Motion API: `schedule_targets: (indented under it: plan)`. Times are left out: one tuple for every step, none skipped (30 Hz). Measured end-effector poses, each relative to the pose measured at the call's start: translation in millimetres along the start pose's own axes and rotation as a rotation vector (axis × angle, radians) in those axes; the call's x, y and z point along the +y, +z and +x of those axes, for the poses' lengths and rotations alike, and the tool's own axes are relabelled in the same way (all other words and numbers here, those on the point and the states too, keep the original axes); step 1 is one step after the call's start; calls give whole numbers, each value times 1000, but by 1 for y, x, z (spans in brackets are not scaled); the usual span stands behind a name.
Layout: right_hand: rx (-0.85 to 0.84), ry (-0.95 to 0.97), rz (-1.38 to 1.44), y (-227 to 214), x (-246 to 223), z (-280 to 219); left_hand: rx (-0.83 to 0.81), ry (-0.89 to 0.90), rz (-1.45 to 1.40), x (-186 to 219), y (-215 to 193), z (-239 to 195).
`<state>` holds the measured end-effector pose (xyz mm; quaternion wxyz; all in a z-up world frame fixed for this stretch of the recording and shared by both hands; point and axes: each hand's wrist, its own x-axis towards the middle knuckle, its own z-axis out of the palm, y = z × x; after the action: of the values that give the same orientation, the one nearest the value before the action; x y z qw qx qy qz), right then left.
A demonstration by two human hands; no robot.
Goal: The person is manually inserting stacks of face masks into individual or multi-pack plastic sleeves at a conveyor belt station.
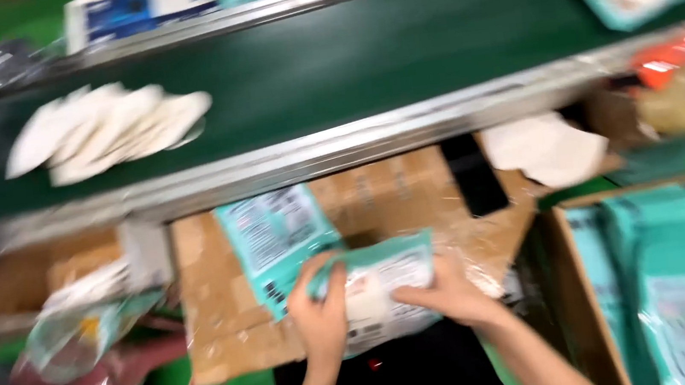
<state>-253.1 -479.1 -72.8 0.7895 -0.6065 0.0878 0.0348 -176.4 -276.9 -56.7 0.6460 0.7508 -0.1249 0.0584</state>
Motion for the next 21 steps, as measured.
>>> schedule_targets:
  plan:
    - [65, 108, -251, -23, 9, 0, -72, -17, -59, -2, -5, 9]
    - [125, 204, -509, -48, 17, 5, -140, -36, -119, -4, -11, 19]
    - [61, 198, -521, -102, 14, 20, -80, -39, -98, 2, -20, 30]
    - [277, 55, -481, -158, 16, 19, -59, 36, 18, 8, -26, 41]
    - [490, -91, -427, -213, 23, 8, -39, 104, 138, 14, -31, 52]
    - [468, -97, -432, -215, 8, 6, -17, 104, 143, 7, -39, 70]
    - [415, -273, -93, -219, -8, 5, 58, 244, 295, 0, -45, 88]
    - [360, -440, 250, -224, -25, 0, 124, 387, 443, -6, -49, 108]
    - [347, -443, 246, -209, -36, 1, 137, 389, 444, -3, -55, 134]
    - [385, -501, 206, -194, -46, 1, 186, 405, 609, 1, -59, 164]
    - [422, -558, 166, -179, -56, 1, 236, 417, 774, 5, -64, 194]
    - [422, -564, 160, -162, -45, 8, 240, 420, 767, -2, -58, 213]
    - [419, -428, 215, -147, -34, 16, 179, 368, 841, -8, -53, 233]
    - [411, -292, 271, -131, -23, 25, 120, 315, 914, -15, -48, 253]
    - [410, -298, 264, -108, -12, 28, 125, 317, 906, -47, -34, 272]
    - [374, -217, 57, -83, 0, 32, 44, 366, 1085, -79, -23, 291]
    - [335, -136, -149, -59, 13, 36, -40, 414, 1262, -111, -11, 310]
    - [333, -138, -147, -55, 14, 38, -38, 415, 1265, -109, -6, 307]
    - [346, -151, -289, -51, 14, 40, -112, 453, 1208, -107, 0, 304]
    - [366, -153, -430, -48, 17, 36, -199, 486, 1145, -107, 9, 297]
    - [372, -144, -425, -42, 1, 36, -211, 485, 1146, -87, 13, 275]
